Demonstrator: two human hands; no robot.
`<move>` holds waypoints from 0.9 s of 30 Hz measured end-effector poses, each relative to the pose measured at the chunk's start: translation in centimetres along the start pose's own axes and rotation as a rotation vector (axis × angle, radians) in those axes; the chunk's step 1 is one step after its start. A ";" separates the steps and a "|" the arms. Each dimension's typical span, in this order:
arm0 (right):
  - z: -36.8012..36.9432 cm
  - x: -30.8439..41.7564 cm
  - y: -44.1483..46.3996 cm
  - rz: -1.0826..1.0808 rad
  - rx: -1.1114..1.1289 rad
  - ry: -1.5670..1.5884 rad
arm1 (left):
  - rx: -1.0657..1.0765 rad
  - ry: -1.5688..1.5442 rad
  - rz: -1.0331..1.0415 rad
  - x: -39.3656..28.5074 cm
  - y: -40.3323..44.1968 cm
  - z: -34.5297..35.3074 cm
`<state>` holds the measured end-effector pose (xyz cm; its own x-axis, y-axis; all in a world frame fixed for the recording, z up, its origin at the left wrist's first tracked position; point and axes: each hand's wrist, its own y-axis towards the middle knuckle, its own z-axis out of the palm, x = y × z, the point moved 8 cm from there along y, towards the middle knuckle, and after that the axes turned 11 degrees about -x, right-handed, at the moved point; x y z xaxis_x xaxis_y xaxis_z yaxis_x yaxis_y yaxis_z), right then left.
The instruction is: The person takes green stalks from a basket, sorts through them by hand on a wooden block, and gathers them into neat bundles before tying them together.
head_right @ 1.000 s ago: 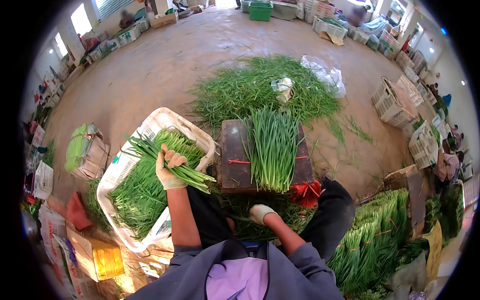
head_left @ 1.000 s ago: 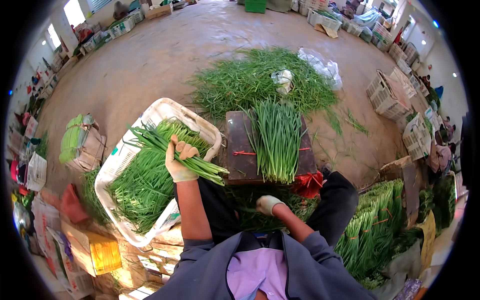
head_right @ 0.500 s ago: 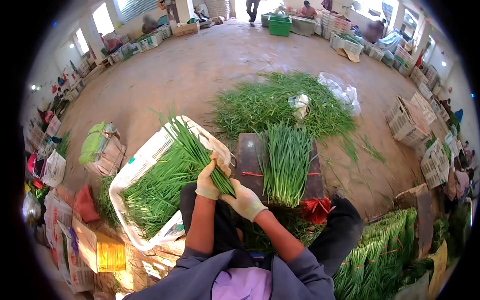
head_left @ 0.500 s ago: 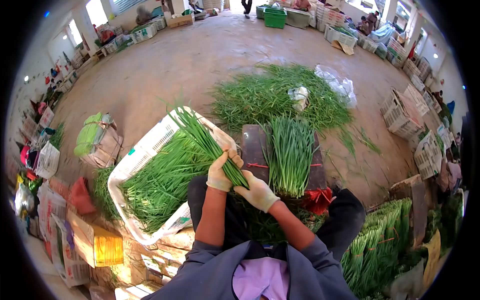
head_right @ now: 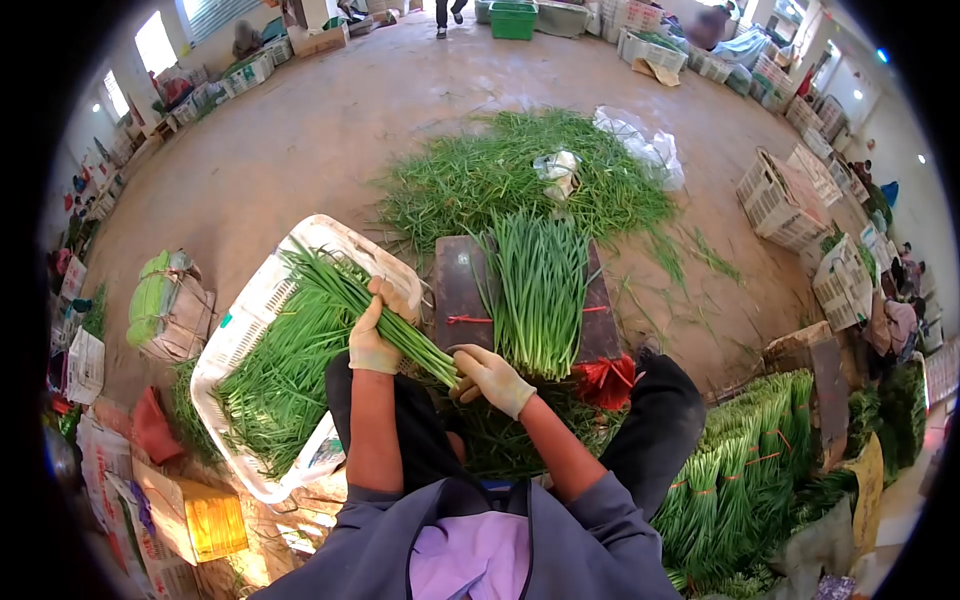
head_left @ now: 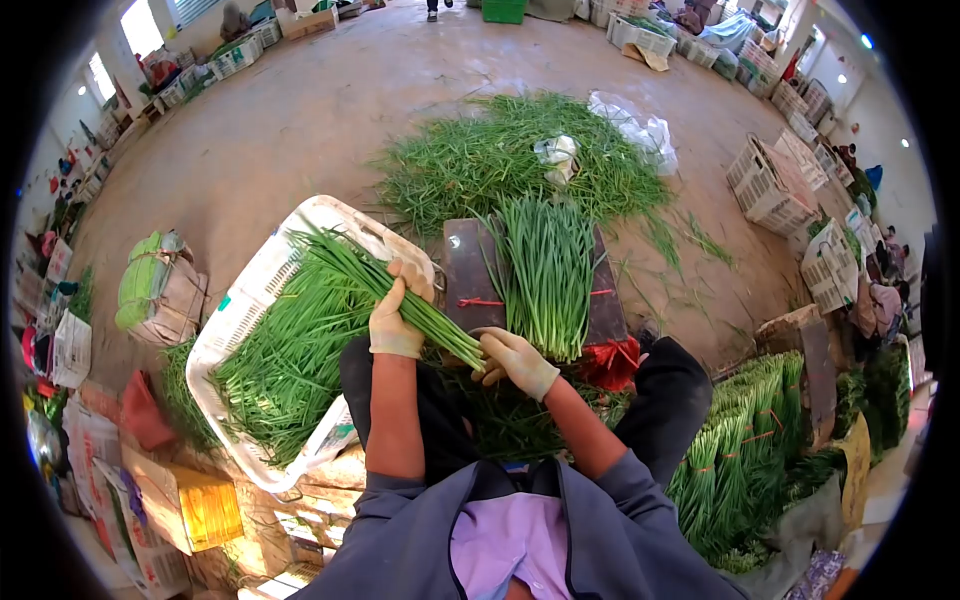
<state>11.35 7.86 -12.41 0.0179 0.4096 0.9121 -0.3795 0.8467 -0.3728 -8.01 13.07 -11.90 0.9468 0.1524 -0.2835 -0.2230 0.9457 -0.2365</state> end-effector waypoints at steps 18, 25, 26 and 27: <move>-1.8 1.8 -1.1 -0.636 -0.436 -0.252 | -0.311 0.051 0.150 -0.1 0.7 -2.0; 0.5 3.2 -0.7 -0.884 -0.574 -0.270 | -0.220 0.019 -0.003 5.3 -0.6 -2.2; 0.8 3.4 -0.2 -0.897 -0.563 -0.264 | -0.256 0.016 0.008 5.4 -0.5 -2.5; 0.6 2.4 0.7 -0.782 -0.530 -0.234 | -0.254 0.007 0.018 4.8 -0.4 -2.8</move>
<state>10.59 9.23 -10.41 -0.1176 -0.3629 0.9244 0.1279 0.9176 0.3765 -4.02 12.60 -15.81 0.9407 0.1661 -0.2959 -0.2921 0.8400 -0.4573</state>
